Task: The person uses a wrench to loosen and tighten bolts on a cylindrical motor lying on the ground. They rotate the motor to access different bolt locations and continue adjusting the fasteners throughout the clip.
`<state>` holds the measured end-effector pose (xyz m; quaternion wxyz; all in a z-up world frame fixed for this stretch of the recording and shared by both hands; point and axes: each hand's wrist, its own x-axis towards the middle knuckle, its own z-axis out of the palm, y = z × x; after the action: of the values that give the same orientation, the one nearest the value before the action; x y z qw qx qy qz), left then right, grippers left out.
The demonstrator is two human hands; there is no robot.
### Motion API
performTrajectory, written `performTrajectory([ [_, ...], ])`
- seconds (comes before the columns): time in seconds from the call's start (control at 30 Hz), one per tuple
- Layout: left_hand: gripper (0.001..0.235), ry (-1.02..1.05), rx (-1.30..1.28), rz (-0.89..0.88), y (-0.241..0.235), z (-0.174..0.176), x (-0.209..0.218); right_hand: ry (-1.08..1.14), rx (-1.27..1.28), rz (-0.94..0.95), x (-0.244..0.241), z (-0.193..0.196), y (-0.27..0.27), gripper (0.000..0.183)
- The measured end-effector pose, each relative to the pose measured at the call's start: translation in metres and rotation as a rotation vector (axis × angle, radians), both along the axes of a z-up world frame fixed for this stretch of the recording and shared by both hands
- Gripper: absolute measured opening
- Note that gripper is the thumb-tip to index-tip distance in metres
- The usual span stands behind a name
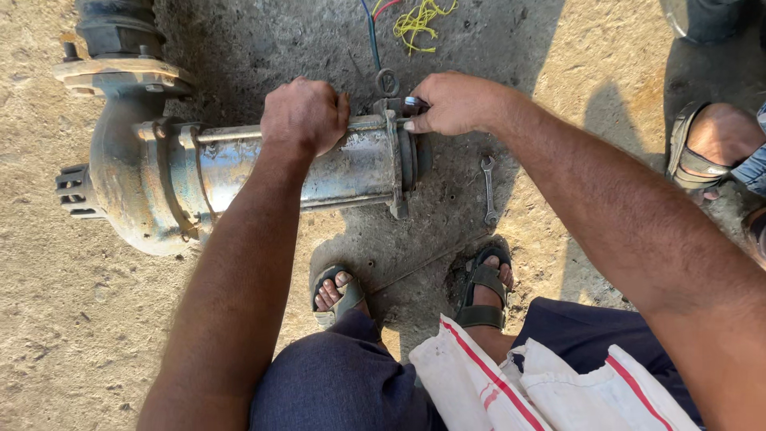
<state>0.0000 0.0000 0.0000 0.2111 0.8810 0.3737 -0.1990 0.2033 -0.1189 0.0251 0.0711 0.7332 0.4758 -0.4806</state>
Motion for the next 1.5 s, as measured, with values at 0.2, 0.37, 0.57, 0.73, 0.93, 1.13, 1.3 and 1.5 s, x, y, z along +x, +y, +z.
performTrajectory([
  [0.2, 0.053, -0.005, 0.006, 0.005, 0.003, 0.002, 0.008, 0.011, 0.090, -0.043, 0.003, -0.002, -0.008, 0.023],
  [0.37, 0.053, 0.021, -0.010, 0.015, 0.002, 0.000, 0.007, 0.107, 0.253, -0.200, 0.004, -0.019, -0.019, 0.023],
  [0.57, 0.055, 0.032, -0.011, 0.011, 0.003, 0.005, 0.007, 0.179, 0.206, -0.459, 0.005, -0.020, -0.031, 0.022],
  [0.73, 0.054, 0.016, 0.019, -0.020, 0.000, 0.003, 0.007, 0.189, 0.227, -0.437, -0.005, -0.023, -0.041, 0.021],
  [0.93, 0.054, 0.021, 0.029, -0.023, 0.001, 0.000, 0.007, 0.521, 0.380, -0.810, 0.002, -0.030, -0.050, 0.019],
  [1.13, 0.055, 0.019, 0.034, -0.043, 0.002, -0.001, 0.008, 0.163, 0.238, -0.504, -0.006, -0.048, -0.050, 0.031],
  [1.3, 0.056, 0.012, 0.052, -0.049, 0.002, -0.003, 0.004, 0.635, 0.416, -0.828, -0.003, -0.045, -0.054, 0.021],
  [1.5, 0.053, -0.044, 0.116, -0.066, 0.001, -0.009, 0.002, 0.609, 0.343, -0.981, -0.012, -0.047, -0.057, 0.010],
])
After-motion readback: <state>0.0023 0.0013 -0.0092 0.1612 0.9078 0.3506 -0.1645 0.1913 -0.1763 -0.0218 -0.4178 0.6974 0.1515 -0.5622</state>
